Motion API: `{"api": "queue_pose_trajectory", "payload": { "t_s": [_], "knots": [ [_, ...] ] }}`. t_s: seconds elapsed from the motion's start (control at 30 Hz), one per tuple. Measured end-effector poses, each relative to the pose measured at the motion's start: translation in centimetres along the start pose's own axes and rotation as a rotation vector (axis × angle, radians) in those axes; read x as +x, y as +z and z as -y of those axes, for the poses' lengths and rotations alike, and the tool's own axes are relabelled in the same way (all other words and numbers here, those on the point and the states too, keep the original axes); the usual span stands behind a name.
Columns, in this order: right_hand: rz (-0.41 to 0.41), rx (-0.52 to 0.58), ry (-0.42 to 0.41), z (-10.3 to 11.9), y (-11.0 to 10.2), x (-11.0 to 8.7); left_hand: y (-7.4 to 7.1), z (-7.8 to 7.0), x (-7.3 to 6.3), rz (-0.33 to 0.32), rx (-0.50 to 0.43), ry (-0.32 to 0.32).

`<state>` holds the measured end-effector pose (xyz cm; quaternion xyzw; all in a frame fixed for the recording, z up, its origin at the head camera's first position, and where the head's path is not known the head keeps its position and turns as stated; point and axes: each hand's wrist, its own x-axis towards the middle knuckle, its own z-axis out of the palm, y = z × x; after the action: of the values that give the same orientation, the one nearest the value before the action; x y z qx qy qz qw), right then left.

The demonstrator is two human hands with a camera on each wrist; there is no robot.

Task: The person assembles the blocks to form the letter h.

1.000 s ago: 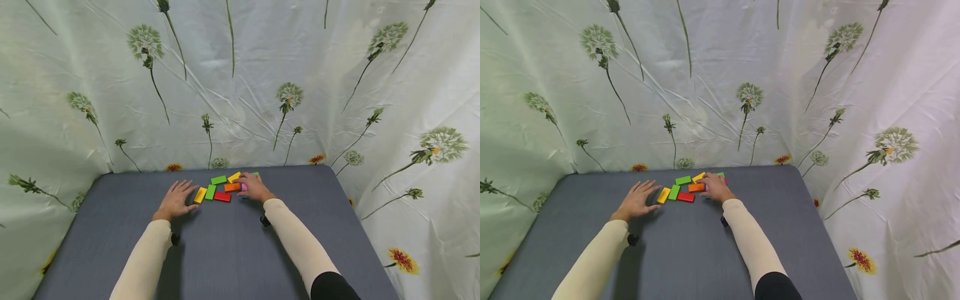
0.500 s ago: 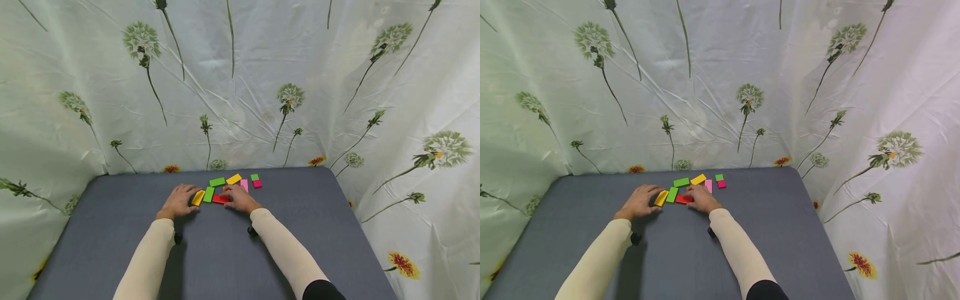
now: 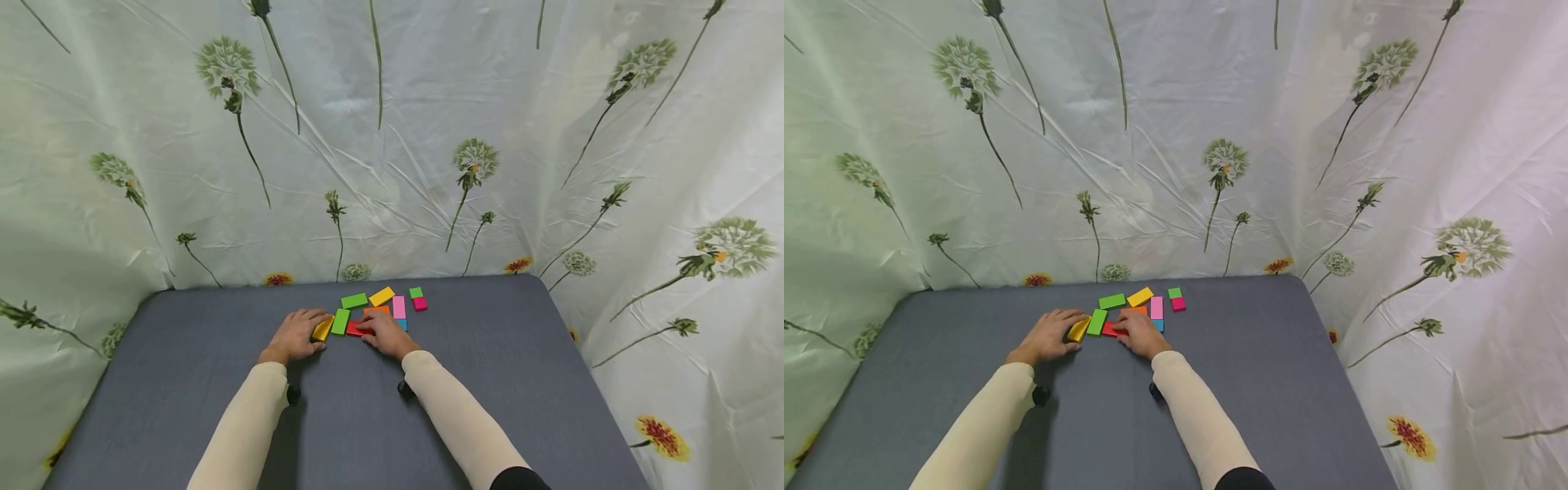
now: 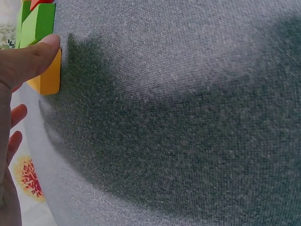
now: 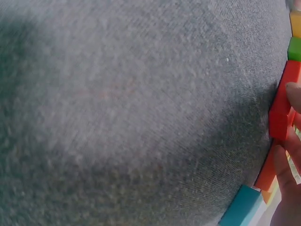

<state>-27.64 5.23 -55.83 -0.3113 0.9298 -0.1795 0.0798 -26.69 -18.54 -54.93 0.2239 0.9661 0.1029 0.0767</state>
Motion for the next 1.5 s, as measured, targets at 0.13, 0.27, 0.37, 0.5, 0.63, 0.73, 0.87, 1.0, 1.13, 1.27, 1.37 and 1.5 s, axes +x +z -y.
{"api": "queue_pose_trajectory", "payload": {
  "t_s": [0.13, 0.27, 0.37, 0.5, 0.63, 0.73, 0.87, 1.0, 1.13, 1.27, 1.37, 1.5],
  "knots": [
    [-0.016, 0.015, 0.032, 0.2, 0.1, -0.1, 0.0, -0.1, 0.0, 0.005, 0.009, 0.000],
    [-0.029, 0.038, 0.050, 0.6, 0.2, -0.1, -0.1, -0.1, 0.0, 0.003, 0.020, -0.003],
    [-0.027, 0.054, 0.067, 0.9, 0.3, -0.1, -0.2, 0.0, 0.0, 0.003, 0.031, -0.005],
    [-0.029, 0.083, 0.091, 1.1, 0.5, 0.0, -0.3, -0.1, 0.1, 0.020, 0.043, -0.014],
    [-0.041, 0.100, 0.095, 1.1, 0.7, 0.0, -0.5, -0.2, 0.2, 0.047, 0.059, -0.028],
    [-0.051, 0.102, 0.096, 1.1, 0.9, 0.1, -0.7, -0.4, 0.3, 0.057, 0.067, -0.035],
    [-0.058, 0.118, 0.107, 1.1, 1.0, 0.2, -0.9, -0.5, 0.5, 0.060, 0.077, -0.042],
    [-0.057, 0.131, 0.118, 1.4, 1.1, 0.2, -0.7, -0.2, 0.6, 0.068, 0.074, -0.051],
    [-0.043, 0.128, 0.136, 1.4, 1.0, 0.2, -0.8, -0.1, 0.6, 0.075, 0.051, -0.047],
    [-0.026, 0.117, 0.154, 0.9, 0.8, 0.2, -1.2, -0.3, 0.2, 0.070, 0.038, -0.010],
    [-0.017, 0.113, 0.163, 0.8, 0.7, 0.3, -1.6, -0.4, -0.7, 0.052, 0.044, 0.026],
    [-0.012, 0.114, 0.164, 0.9, 0.6, 0.2, -1.8, -0.8, -2.7, 0.029, 0.068, 0.060]
  ]
}}
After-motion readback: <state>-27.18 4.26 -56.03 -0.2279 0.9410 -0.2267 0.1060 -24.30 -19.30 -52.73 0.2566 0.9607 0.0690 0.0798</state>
